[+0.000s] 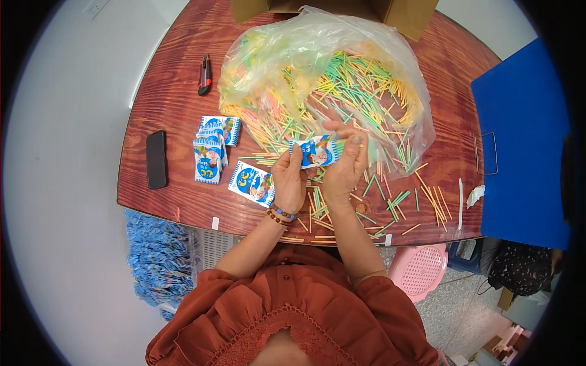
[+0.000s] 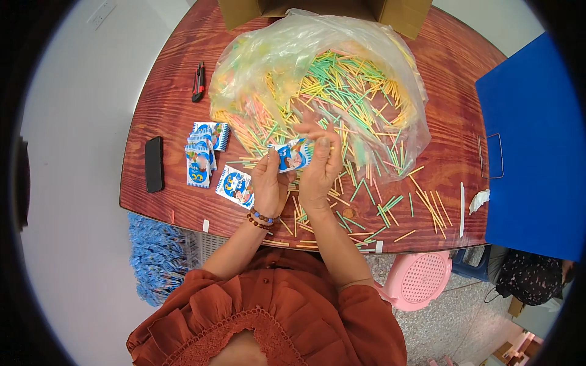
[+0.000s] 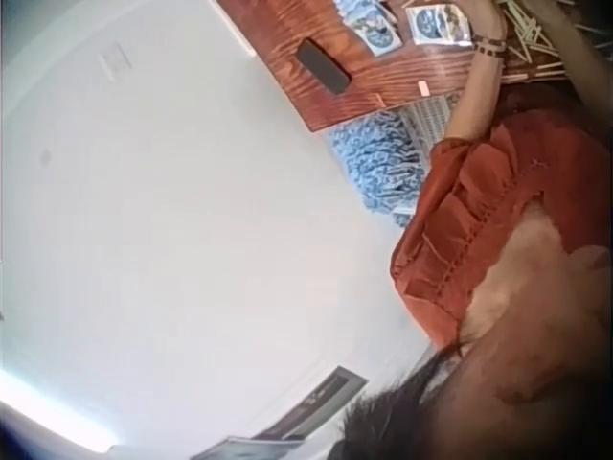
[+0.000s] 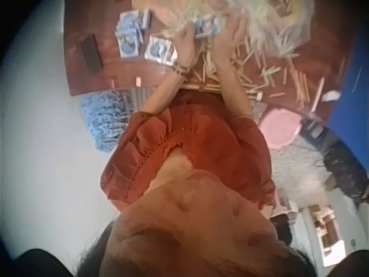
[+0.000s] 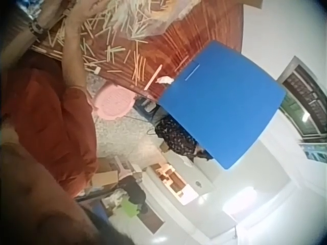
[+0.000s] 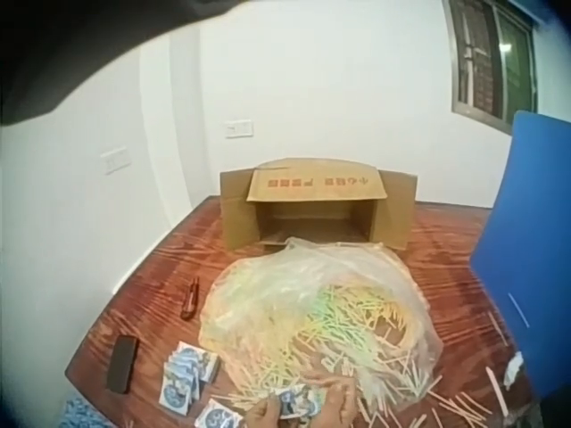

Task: The person is sorting and matching small blue packets with bundles of colorful plastic sticks from a large bag.

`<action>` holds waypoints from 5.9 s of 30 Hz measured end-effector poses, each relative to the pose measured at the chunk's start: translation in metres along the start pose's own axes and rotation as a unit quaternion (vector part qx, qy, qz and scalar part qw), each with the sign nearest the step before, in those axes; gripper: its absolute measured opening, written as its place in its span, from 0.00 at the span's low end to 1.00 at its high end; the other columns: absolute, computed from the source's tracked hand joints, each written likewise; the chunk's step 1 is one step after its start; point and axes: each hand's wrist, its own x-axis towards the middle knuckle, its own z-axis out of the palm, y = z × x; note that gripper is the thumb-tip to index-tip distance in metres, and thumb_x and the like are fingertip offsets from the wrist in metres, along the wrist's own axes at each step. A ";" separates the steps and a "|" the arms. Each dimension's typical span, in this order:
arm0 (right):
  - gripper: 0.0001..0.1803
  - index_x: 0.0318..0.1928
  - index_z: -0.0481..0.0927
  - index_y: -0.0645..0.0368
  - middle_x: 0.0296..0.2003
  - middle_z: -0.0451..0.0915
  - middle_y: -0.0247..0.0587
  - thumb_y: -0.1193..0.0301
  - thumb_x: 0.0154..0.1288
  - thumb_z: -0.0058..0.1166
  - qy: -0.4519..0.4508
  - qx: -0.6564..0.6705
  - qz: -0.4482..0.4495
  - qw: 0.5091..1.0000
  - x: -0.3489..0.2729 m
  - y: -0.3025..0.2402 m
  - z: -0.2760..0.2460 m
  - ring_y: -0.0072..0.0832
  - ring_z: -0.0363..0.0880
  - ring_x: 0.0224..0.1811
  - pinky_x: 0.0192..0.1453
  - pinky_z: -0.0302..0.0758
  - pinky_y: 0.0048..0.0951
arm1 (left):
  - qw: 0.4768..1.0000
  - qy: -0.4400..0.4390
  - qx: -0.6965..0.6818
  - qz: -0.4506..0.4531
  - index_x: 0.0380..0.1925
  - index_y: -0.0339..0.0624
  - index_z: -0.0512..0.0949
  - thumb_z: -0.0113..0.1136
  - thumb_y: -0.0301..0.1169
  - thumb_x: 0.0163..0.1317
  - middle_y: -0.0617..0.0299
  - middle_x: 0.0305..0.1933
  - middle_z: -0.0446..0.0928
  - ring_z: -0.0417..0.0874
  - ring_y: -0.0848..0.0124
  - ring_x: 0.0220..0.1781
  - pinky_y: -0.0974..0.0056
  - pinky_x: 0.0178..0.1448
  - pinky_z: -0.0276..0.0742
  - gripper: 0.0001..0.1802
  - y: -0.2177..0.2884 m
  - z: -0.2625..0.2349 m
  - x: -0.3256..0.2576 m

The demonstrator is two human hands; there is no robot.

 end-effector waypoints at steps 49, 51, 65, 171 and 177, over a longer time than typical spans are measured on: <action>0.17 0.45 0.81 0.58 0.35 0.83 0.48 0.60 0.62 0.53 -0.492 -0.414 -0.047 0.765 -0.016 0.050 0.132 0.43 0.82 0.35 0.42 0.76 0.37 | 0.703 0.203 0.611 0.300 0.50 0.36 0.74 0.69 0.26 0.49 0.52 0.48 0.71 0.74 0.59 0.50 0.61 0.54 0.72 0.26 0.117 -0.180 -0.019; 0.17 0.44 0.81 0.56 0.35 0.84 0.48 0.59 0.62 0.54 -0.418 -0.483 -0.087 0.764 0.010 0.031 0.095 0.42 0.83 0.37 0.42 0.76 0.37 | 0.677 0.225 0.640 0.284 0.50 0.36 0.73 0.70 0.26 0.49 0.53 0.48 0.71 0.74 0.60 0.49 0.61 0.54 0.72 0.26 0.117 -0.171 -0.018; 0.14 0.42 0.80 0.63 0.40 0.81 0.51 0.64 0.65 0.50 -0.259 -0.580 -0.111 0.765 0.078 0.020 -0.050 0.47 0.79 0.43 0.48 0.73 0.41 | 0.655 0.085 0.681 0.316 0.44 0.32 0.75 0.67 0.30 0.54 0.49 0.42 0.73 0.75 0.53 0.42 0.58 0.46 0.72 0.19 0.085 -0.122 -0.049; 0.18 0.51 0.79 0.58 0.51 0.79 0.44 0.65 0.62 0.55 -0.267 -0.594 -0.220 0.726 0.395 0.091 -0.166 0.35 0.77 0.52 0.58 0.73 0.32 | 0.572 -0.261 0.709 0.320 0.46 0.42 0.78 0.52 0.37 0.64 0.51 0.50 0.79 0.77 0.56 0.53 0.56 0.59 0.71 0.15 0.019 0.100 0.393; 0.19 0.52 0.78 0.60 0.51 0.79 0.43 0.65 0.62 0.55 -0.308 -0.482 -0.165 0.803 0.437 0.125 -0.134 0.34 0.76 0.53 0.58 0.72 0.32 | 0.716 -0.257 0.597 0.255 0.54 0.40 0.75 0.51 0.40 0.65 0.49 0.59 0.74 0.73 0.58 0.62 0.57 0.66 0.66 0.21 0.018 0.070 0.442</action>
